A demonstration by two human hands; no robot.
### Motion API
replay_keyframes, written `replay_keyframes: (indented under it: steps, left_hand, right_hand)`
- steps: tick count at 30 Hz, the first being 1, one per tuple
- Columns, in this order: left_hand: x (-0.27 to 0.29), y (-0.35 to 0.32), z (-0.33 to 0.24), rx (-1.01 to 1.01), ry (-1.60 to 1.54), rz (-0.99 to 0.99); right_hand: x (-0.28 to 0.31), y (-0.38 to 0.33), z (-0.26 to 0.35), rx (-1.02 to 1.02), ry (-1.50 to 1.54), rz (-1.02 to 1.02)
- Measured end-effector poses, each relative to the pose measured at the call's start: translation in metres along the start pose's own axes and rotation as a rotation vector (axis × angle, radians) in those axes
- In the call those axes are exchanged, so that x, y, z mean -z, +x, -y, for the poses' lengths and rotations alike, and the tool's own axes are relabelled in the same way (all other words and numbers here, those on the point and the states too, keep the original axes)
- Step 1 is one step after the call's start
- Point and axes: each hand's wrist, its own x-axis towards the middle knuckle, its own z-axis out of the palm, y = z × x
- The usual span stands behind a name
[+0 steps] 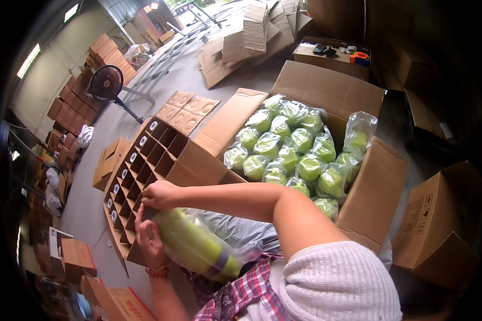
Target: The person assembles water bottles by picking up a bottle wrapped in plastic, attaching a grey lid, and screwing it on tightly. They then place the assembled bottle into a cardboard box with dividers. This process is repeated multiple times.
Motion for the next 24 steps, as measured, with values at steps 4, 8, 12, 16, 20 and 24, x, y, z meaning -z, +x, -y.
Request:
replay_keyframes:
  steps: [4, 8, 12, 16, 20, 24]
  left_hand:
    - [-0.006, -0.053, 0.107, 0.404, -0.025, -0.200]
    - [-0.008, -0.082, 0.127, 0.632, -0.048, -0.434]
    - [-0.025, -0.072, 0.144, 0.572, -0.077, -0.471]
    - [-0.064, -0.024, 0.125, 0.797, -0.625, -0.458]
    - [-0.119, 0.072, 0.046, 0.761, -0.864, -0.139]
    - [-0.180, 0.113, -0.016, 0.493, -0.935, 0.029]
  right_hand:
    - [-0.007, -0.062, -0.061, 0.214, -0.125, -0.131]
    - [-0.009, -0.150, -0.068, 0.404, -0.528, 0.332]
    - [-0.025, -0.171, -0.067, 0.379, -0.633, 0.365]
    - [0.000, -0.189, -0.062, 0.111, -0.311, 0.233]
    - [0.050, -0.241, -0.031, -0.117, 0.399, -0.196]
    - [0.120, -0.326, -0.015, -0.197, -0.008, -0.633]
